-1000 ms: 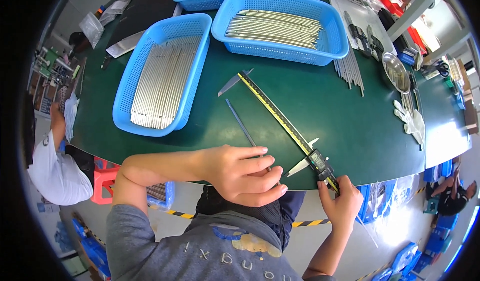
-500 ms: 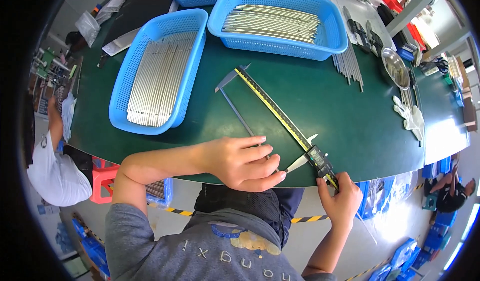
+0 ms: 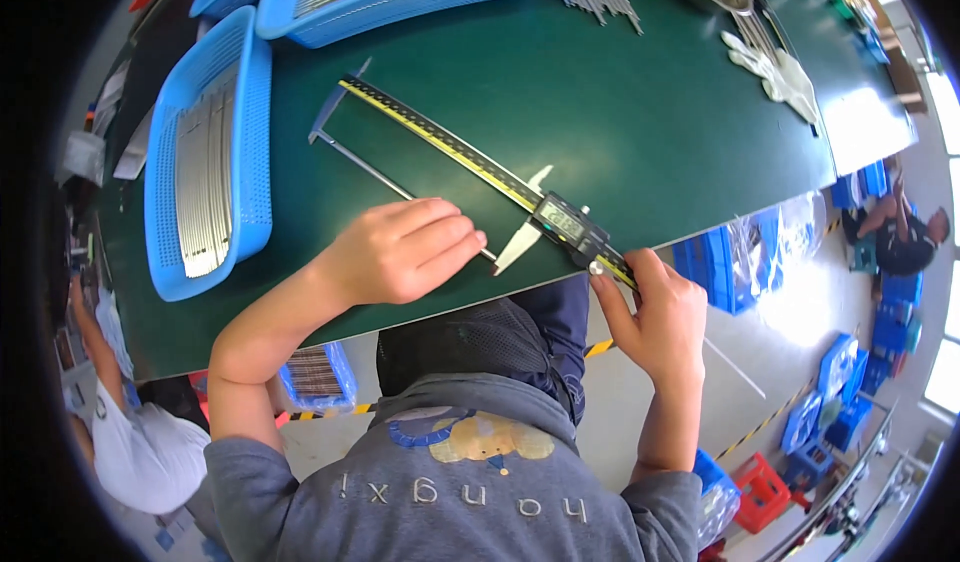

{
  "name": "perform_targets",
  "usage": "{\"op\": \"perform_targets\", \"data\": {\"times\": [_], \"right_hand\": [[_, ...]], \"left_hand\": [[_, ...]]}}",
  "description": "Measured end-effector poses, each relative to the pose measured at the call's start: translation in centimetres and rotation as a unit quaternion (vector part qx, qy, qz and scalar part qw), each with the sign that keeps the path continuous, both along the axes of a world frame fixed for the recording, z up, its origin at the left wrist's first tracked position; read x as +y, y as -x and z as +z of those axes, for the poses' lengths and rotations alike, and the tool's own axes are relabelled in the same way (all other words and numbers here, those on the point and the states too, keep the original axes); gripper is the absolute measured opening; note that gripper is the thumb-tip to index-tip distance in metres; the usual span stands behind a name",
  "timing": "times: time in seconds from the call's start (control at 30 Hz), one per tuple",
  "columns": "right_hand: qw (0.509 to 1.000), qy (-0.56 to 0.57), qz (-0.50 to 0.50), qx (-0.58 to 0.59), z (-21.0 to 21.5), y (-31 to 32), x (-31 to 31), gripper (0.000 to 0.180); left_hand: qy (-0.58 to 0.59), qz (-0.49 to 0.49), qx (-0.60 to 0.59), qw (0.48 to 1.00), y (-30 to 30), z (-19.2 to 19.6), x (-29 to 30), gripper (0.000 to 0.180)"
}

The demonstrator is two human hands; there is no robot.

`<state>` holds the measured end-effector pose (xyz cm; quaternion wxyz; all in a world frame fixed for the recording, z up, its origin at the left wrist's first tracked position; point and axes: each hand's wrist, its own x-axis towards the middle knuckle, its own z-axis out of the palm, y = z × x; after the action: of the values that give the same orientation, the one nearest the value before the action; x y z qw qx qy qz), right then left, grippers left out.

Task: Using a digital caliper to measure the length of several metal rods and sorting them into bins.

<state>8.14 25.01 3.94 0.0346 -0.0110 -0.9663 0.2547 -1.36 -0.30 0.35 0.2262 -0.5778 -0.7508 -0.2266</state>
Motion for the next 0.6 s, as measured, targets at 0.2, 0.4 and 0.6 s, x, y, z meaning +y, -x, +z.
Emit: {"op": "perform_targets", "data": {"times": [0.2, 0.4, 0.6], "right_hand": [[1.0, -0.016, -0.003, -0.002, -0.4, -0.5, 0.4, 0.027], [0.999, -0.018, -0.019, 0.023, -0.9, -0.5, 0.3, 0.031], [0.999, -0.029, 0.004, 0.022, -1.4, -0.6, 0.6, 0.036]], "left_hand": [[-0.003, 0.005, -0.011, 1.0, -0.1, 0.2, 0.4, 0.018], [0.003, 0.0, -0.021, 1.0, -0.1, 0.6, 0.3, 0.019], [0.023, 0.0, -0.003, 1.0, 0.7, 0.8, 0.1, 0.021]]}}
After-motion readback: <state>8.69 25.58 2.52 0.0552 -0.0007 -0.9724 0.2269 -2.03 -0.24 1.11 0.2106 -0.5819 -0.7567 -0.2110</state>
